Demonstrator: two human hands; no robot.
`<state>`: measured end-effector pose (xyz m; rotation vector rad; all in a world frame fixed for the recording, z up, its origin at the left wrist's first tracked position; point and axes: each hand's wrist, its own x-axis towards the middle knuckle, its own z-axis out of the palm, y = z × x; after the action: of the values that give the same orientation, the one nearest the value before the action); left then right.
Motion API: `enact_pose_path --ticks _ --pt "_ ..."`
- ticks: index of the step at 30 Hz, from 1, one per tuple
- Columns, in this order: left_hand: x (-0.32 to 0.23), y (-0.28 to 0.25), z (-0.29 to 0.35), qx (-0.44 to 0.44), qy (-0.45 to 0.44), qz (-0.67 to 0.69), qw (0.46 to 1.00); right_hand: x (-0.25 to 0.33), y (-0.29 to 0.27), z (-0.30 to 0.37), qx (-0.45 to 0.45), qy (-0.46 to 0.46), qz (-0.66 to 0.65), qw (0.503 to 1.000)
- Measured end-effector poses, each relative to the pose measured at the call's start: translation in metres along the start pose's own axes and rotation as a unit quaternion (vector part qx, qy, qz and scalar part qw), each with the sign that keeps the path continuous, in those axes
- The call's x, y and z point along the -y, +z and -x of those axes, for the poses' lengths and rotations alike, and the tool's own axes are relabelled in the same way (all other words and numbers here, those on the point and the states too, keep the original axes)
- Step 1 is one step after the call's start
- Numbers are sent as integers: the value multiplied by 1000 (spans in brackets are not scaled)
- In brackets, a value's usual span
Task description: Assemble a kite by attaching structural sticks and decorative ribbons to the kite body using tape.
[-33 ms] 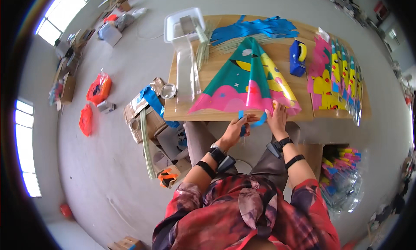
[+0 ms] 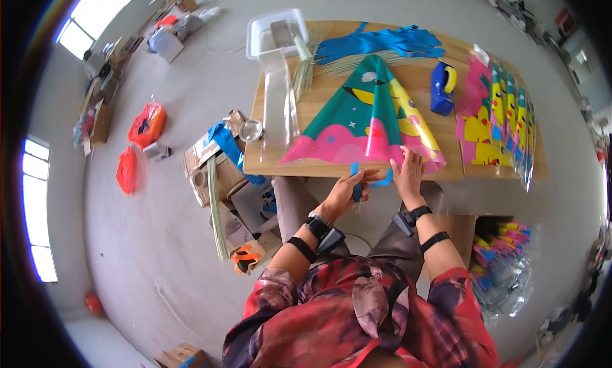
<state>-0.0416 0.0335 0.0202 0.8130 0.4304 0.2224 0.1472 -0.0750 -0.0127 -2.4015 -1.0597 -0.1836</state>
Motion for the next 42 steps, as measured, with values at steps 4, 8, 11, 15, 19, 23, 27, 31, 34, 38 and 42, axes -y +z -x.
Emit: enact_pose_path --ticks 4,8,11,15,19,23,27,31,34,38,42 --pt "-9 -22 15 76 -44 150 985 68 -16 -17 91 -112 -220 965" --pt "-3 -52 19 118 -27 190 974 98 -10 -28 370 71 -439 815" --pt "3 -67 21 147 -54 204 966 114 -6 -36 487 89 -432 753" --pt "4 -77 27 112 -28 229 967 132 17 -44 515 71 -385 763" --pt "-6 -81 40 -37 -17 216 976 148 52 -48 438 -21 -322 839" --pt "20 -106 46 -165 14 146 975 167 82 -52 372 -57 -330 866" --pt "27 -109 43 -287 36 99 952 178 107 -52 344 -94 -310 882" --pt "34 -108 40 -337 42 112 934 188 120 -45 315 -117 -266 904" --pt "38 -107 37 -349 48 138 926 193 124 -42 291 -141 -224 920" --pt "38 -108 37 -355 56 142 922 198 127 -39 252 -164 -184 936" --pt "35 -109 36 -355 56 149 921 202 128 -36 226 -183 -168 942"
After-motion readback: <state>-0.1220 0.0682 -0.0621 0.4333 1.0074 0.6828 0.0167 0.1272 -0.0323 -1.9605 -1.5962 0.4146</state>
